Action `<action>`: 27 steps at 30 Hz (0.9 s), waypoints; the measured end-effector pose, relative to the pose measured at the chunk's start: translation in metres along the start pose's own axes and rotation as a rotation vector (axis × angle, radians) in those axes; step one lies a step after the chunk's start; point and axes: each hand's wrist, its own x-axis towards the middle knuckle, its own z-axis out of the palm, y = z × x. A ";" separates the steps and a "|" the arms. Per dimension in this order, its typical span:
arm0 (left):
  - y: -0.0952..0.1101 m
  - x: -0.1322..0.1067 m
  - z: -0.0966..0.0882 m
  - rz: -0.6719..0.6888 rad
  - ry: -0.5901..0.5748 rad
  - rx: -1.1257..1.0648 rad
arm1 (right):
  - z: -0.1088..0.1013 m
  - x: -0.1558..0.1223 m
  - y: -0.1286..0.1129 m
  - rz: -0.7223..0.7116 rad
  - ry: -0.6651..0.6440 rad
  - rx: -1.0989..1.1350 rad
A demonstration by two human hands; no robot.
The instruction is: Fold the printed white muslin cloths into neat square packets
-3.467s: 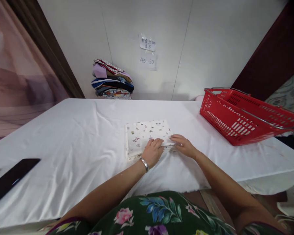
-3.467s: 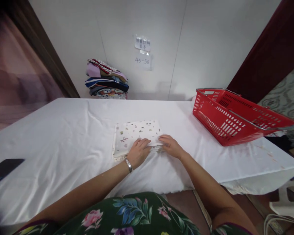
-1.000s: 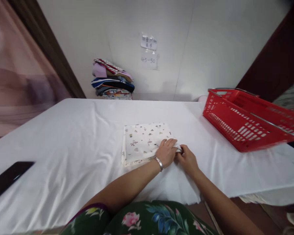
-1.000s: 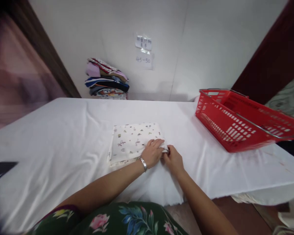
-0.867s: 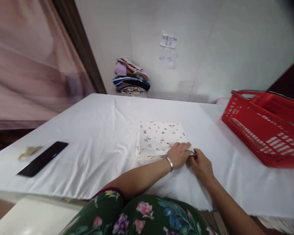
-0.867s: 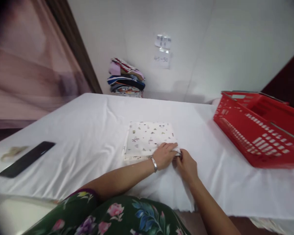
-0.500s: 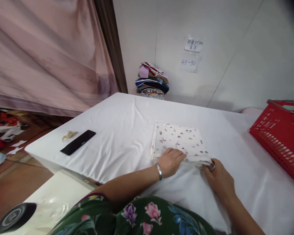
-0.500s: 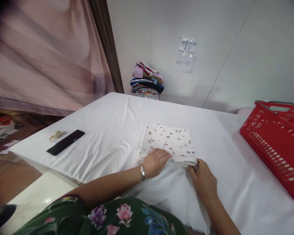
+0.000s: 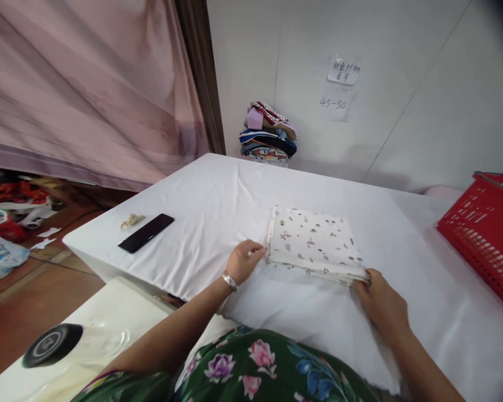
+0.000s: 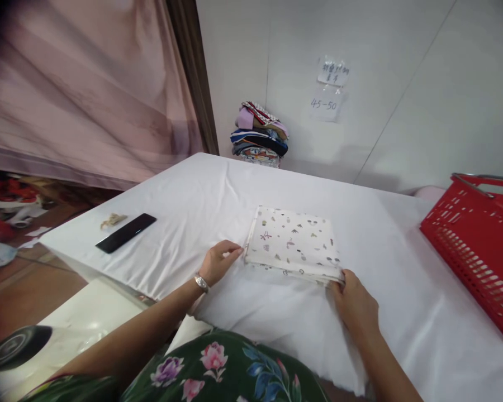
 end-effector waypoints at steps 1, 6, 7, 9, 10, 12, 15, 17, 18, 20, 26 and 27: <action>0.002 0.001 0.000 -0.091 -0.016 -0.033 | -0.001 0.000 -0.001 0.017 -0.006 -0.005; 0.016 0.009 0.010 -0.319 -0.145 -0.039 | -0.004 0.002 -0.004 0.051 -0.039 -0.005; 0.018 0.011 0.012 -0.334 -0.162 -0.023 | -0.004 0.002 -0.004 0.047 -0.044 0.000; 0.021 0.016 0.017 -0.355 -0.180 0.012 | -0.004 0.004 -0.003 0.038 -0.044 0.010; 0.022 0.018 0.019 -0.366 -0.189 0.026 | -0.003 0.004 -0.003 0.036 -0.044 0.013; 0.023 0.023 0.021 -0.387 -0.213 0.038 | -0.002 0.005 -0.003 0.022 -0.046 0.016; 0.023 0.030 0.021 -0.398 -0.200 -0.013 | 0.000 0.005 -0.003 -0.025 -0.031 0.022; 0.020 0.033 0.021 -0.418 -0.180 -0.046 | 0.000 0.004 -0.004 -0.047 -0.005 0.022; 0.018 0.033 0.020 -0.436 -0.186 -0.044 | 0.000 0.003 -0.004 -0.043 0.000 0.020; 0.014 0.033 0.021 -0.466 -0.225 -0.009 | 0.000 0.002 -0.003 -0.004 -0.009 0.011; 0.008 0.031 0.021 -0.470 -0.278 0.029 | 0.001 0.002 -0.001 0.026 -0.037 -0.018; 0.008 0.031 0.020 -0.484 -0.280 0.018 | 0.001 0.002 0.000 0.023 -0.032 -0.020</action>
